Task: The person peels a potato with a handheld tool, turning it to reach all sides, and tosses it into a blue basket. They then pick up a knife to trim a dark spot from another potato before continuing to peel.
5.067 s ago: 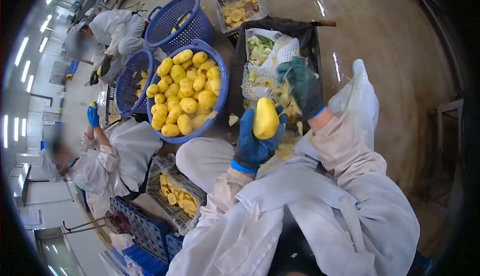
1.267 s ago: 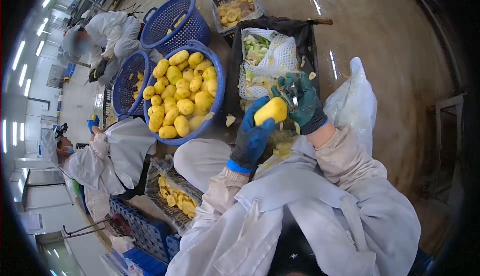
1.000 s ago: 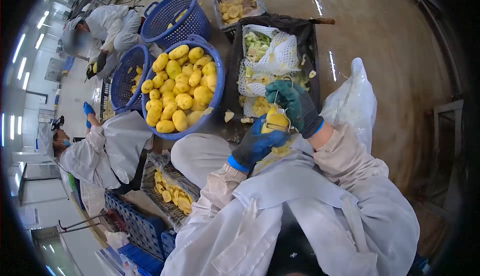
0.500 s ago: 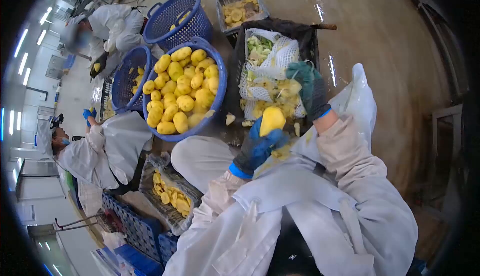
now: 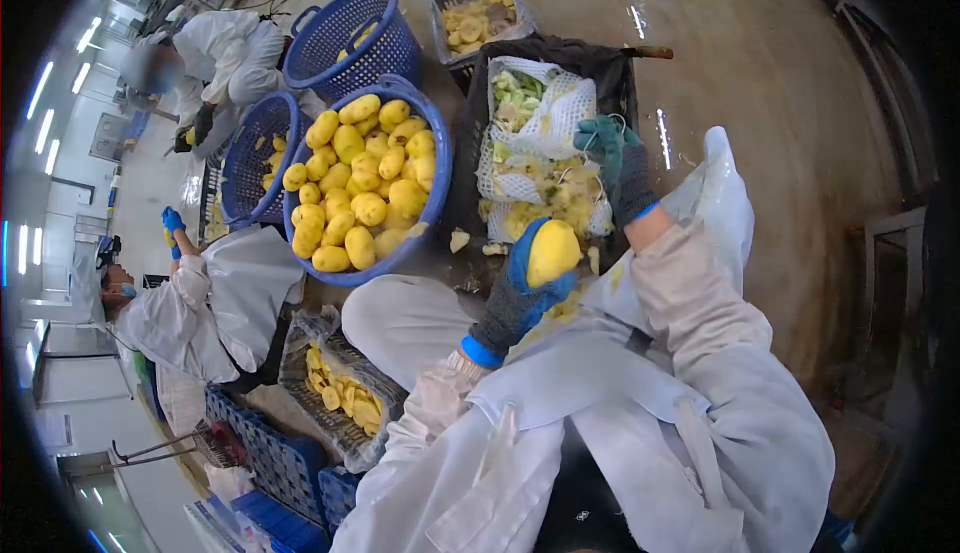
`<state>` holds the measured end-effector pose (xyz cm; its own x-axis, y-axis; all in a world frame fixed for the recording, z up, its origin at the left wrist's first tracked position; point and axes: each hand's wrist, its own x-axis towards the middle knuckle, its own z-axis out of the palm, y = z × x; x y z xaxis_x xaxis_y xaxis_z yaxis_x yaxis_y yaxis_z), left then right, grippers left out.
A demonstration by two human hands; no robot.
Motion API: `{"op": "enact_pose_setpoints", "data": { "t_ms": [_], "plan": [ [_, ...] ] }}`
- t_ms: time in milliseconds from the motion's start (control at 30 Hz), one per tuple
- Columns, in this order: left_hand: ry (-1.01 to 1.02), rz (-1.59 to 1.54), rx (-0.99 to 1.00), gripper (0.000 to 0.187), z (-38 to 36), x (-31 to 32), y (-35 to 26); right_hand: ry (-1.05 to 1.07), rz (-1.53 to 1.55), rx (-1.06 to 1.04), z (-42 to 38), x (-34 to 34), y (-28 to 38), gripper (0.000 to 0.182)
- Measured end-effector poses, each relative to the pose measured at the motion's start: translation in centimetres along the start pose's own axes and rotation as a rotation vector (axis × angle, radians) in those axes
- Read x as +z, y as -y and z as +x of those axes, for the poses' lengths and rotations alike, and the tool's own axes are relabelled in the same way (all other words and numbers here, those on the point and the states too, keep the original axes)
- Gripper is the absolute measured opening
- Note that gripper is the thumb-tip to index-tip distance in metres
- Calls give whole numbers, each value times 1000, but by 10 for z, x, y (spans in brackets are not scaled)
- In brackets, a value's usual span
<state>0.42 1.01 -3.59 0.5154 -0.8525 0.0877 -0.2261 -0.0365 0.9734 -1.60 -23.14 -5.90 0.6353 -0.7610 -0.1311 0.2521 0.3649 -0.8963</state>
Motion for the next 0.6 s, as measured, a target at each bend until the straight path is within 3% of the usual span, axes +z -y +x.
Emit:
{"op": "enact_pose_setpoints", "data": {
  "t_ms": [33,133,167,267,300,400,433,533,567,600],
  "plan": [
    [-24,132,65,66,2,-2,-6,204,81,-115,-25,14,12,20],
    [75,-184,-181,71,4,-2,-10,350,19,18,-41,28,1,21],
    [14,-172,-113,67,4,1,-12,256,-40,-108,-13,-1,-27,23],
    [11,-558,-157,58,-2,1,-15,-26,237,53,-16,0,-1,25],
    [37,-623,-240,62,-4,-1,-10,-28,325,110,-37,17,14,26],
    [17,-923,-426,63,0,-3,-12,271,28,-153,-69,48,27,25],
    [-16,-825,-410,61,0,-3,-17,242,149,121,-65,49,15,25],
    [-120,-527,-356,55,-2,-6,-32,224,-160,-198,-29,24,-4,25],
    [-146,-309,-193,57,2,-9,-29,100,-1,-47,-28,18,-3,24],
    [-176,-97,-35,58,5,-10,-23,123,88,-28,-36,30,11,24]
  ]
}}
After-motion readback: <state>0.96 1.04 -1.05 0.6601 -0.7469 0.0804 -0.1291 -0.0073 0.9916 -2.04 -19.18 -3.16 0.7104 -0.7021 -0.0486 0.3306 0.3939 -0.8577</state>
